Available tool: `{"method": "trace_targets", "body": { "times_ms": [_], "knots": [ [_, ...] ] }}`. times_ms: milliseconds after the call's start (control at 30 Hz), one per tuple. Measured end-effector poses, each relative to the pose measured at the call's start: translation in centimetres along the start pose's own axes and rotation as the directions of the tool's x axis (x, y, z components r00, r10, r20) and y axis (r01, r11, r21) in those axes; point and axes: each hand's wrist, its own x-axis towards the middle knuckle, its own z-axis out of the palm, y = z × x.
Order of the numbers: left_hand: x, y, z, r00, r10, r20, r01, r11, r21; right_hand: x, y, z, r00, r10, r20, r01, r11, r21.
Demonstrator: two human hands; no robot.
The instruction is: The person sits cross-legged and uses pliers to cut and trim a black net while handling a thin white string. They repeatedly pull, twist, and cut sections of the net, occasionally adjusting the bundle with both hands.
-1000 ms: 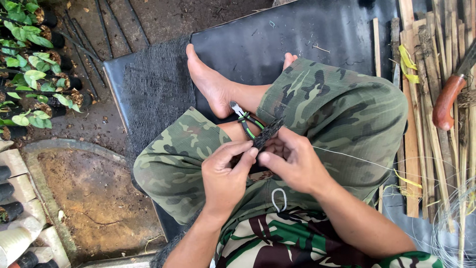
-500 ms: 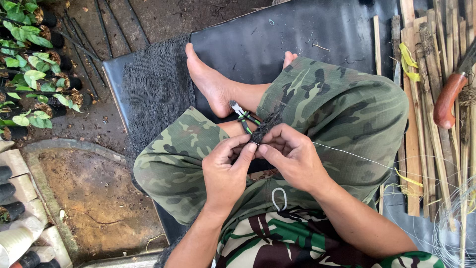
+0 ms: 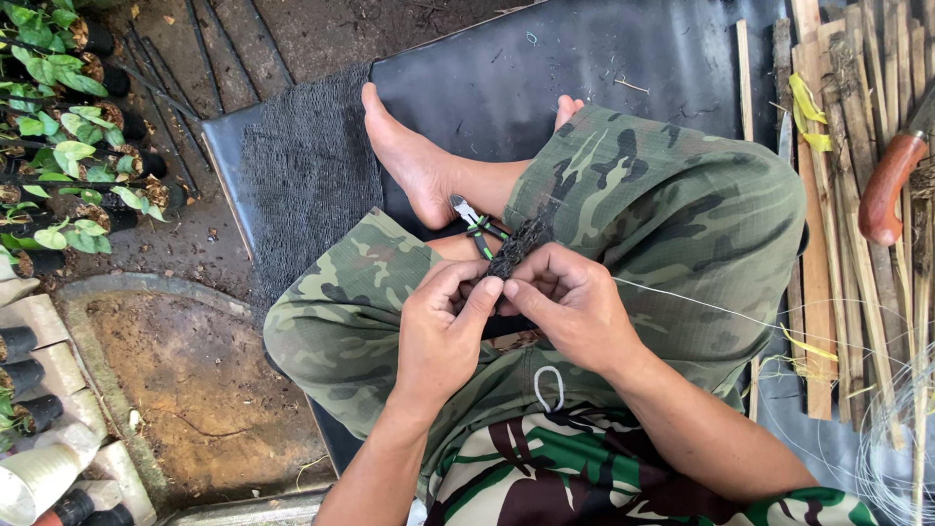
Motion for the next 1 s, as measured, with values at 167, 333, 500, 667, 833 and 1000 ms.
{"method": "trace_targets", "body": {
  "times_ms": [167,333,500,667,833,1000],
  "knots": [
    [-0.1,-0.1,-0.1,1.0,0.014,-0.012,-0.013,0.997,0.071,0.6,-1.1,-0.5,0.997,0.07,0.027,-0.066,0.989,-0.136],
    [-0.1,-0.4,-0.1,1.0,-0.001,-0.02,0.002,0.999,0.054,0.7,-1.6,-0.7,0.999,0.052,-0.003,-0.049,0.921,-0.388],
    [0.1,-0.5,0.0,0.999,-0.019,-0.026,0.02,0.998,0.052,0.6,-1.7,-0.5,0.998,0.055,-0.008,-0.055,0.95,-0.308],
    [0.3,-0.1,-0.4,1.0,-0.006,0.027,0.004,0.998,0.069,0.4,-1.9,-0.3,0.968,-0.236,0.083,0.24,0.785,-0.571],
    [1.0,0.0,-1.5,0.977,-0.109,0.183,0.092,0.991,0.098,0.8,-1.6,-0.4,0.991,-0.124,0.049,0.131,0.842,-0.523],
    [1.3,-0.6,-1.1,0.986,-0.082,0.145,0.072,0.995,0.074,1.0,-1.3,-0.5,0.994,-0.102,0.045,0.111,0.865,-0.49]
  ]
}}
